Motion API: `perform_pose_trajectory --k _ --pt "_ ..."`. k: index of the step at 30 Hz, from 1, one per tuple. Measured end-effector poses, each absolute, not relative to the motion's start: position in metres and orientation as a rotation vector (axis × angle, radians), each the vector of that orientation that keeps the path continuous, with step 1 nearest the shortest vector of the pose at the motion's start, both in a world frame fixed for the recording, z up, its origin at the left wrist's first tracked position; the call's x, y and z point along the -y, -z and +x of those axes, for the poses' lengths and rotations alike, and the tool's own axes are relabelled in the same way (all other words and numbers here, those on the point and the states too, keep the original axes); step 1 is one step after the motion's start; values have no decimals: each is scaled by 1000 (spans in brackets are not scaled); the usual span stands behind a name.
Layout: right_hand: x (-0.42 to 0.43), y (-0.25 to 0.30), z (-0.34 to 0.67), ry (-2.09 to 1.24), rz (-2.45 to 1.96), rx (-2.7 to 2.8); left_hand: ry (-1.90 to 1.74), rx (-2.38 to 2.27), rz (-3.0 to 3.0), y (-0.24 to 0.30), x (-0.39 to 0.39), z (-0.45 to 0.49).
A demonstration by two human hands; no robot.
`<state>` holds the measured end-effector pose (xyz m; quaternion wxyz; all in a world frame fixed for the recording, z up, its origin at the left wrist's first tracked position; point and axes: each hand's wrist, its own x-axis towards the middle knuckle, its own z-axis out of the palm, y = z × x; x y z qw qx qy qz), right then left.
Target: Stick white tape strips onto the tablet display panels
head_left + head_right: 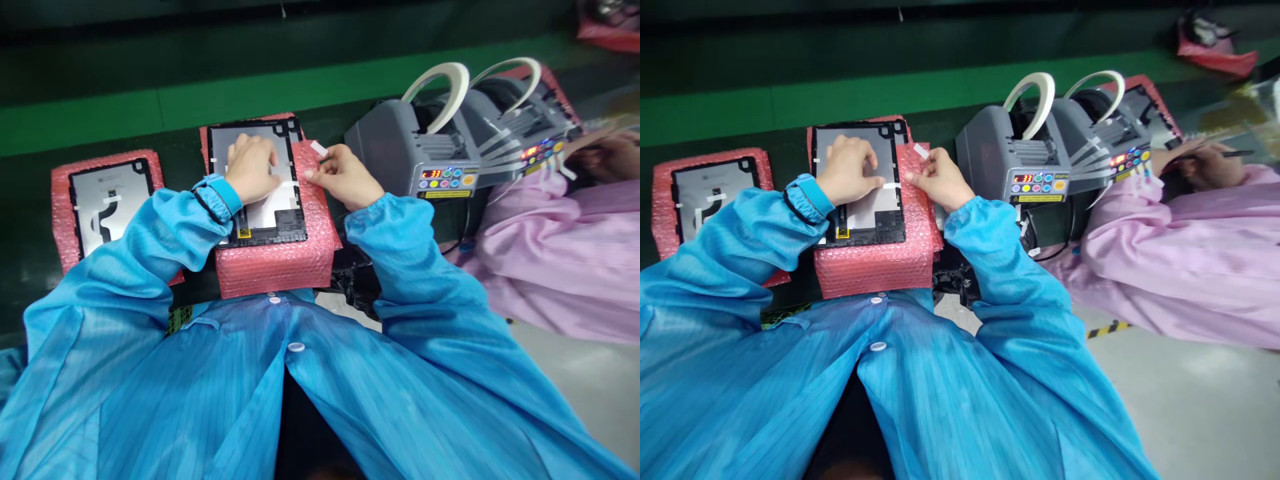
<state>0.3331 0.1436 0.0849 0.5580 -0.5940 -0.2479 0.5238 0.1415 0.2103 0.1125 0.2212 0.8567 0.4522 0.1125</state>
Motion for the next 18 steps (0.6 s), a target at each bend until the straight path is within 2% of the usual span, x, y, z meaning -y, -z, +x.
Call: perform_pose_trajectory --k 8,18 --pt "-138 -104 329 -1264 -1397 859 -343 -967 2273 -139 -224 147" --pt "-147 -93 334 -1084 -1578 960 -239 -1011 2320 -124 -227 147"
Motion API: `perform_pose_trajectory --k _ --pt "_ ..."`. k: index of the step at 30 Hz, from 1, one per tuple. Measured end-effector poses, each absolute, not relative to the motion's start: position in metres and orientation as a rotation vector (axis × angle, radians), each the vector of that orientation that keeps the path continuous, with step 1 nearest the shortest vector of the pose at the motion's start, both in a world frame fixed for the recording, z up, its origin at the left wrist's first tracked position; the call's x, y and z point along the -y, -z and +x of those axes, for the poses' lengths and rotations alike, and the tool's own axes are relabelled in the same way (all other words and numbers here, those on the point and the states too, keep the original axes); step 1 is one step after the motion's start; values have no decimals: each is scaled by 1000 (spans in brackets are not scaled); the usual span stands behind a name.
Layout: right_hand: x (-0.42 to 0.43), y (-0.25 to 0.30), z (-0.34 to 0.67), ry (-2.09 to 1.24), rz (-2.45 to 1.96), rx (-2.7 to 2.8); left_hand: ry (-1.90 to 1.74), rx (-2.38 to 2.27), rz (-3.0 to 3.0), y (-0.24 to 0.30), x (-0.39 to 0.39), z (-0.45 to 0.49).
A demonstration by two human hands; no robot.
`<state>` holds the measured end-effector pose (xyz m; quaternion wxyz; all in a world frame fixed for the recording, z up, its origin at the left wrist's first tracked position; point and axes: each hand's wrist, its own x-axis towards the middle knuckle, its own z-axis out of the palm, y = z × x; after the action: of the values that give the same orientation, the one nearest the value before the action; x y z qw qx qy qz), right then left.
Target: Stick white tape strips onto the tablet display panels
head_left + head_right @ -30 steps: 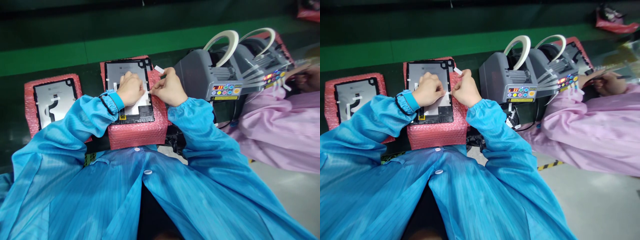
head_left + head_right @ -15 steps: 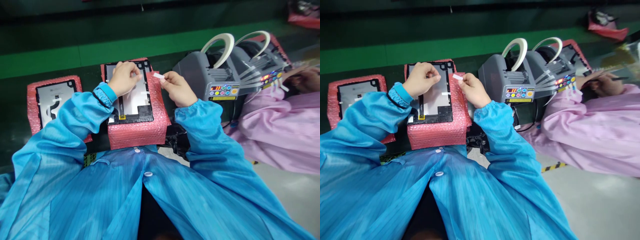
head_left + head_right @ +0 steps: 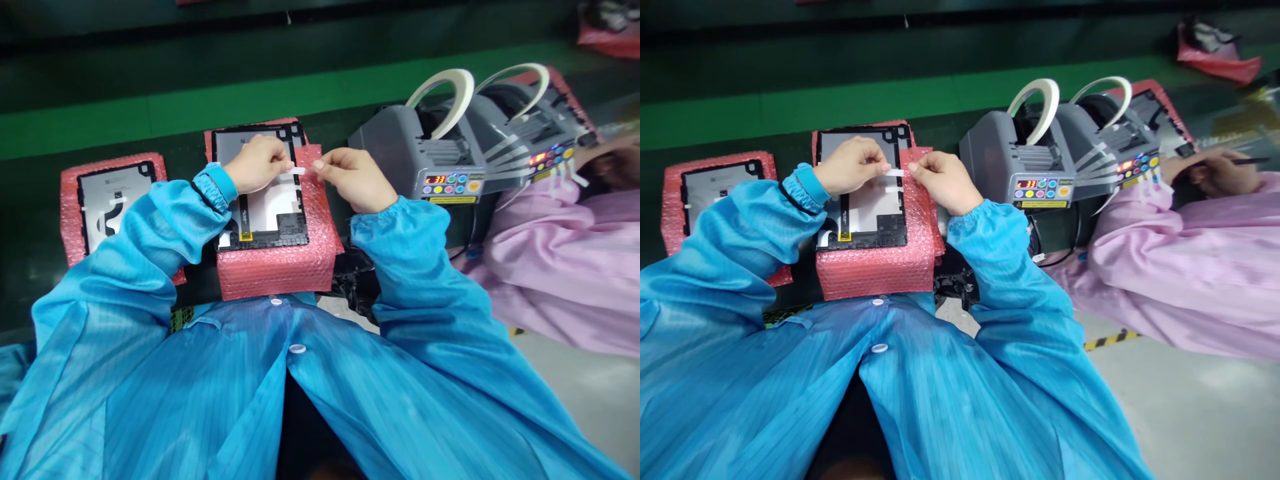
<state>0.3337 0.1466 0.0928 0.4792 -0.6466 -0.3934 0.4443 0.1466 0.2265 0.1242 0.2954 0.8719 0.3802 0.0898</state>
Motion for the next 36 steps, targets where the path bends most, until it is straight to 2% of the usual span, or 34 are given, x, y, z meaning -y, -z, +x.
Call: perform_pose_trajectory --k 10,26,36 --pt "-157 -84 328 -750 -1724 1685 -63 -1226 2374 -121 -213 155" --pt "-159 -86 330 -655 -1941 1798 35 -1278 2437 -130 -198 161" --pt "-108 -81 302 -246 -1894 2036 -43 -1303 2434 -122 -195 162"
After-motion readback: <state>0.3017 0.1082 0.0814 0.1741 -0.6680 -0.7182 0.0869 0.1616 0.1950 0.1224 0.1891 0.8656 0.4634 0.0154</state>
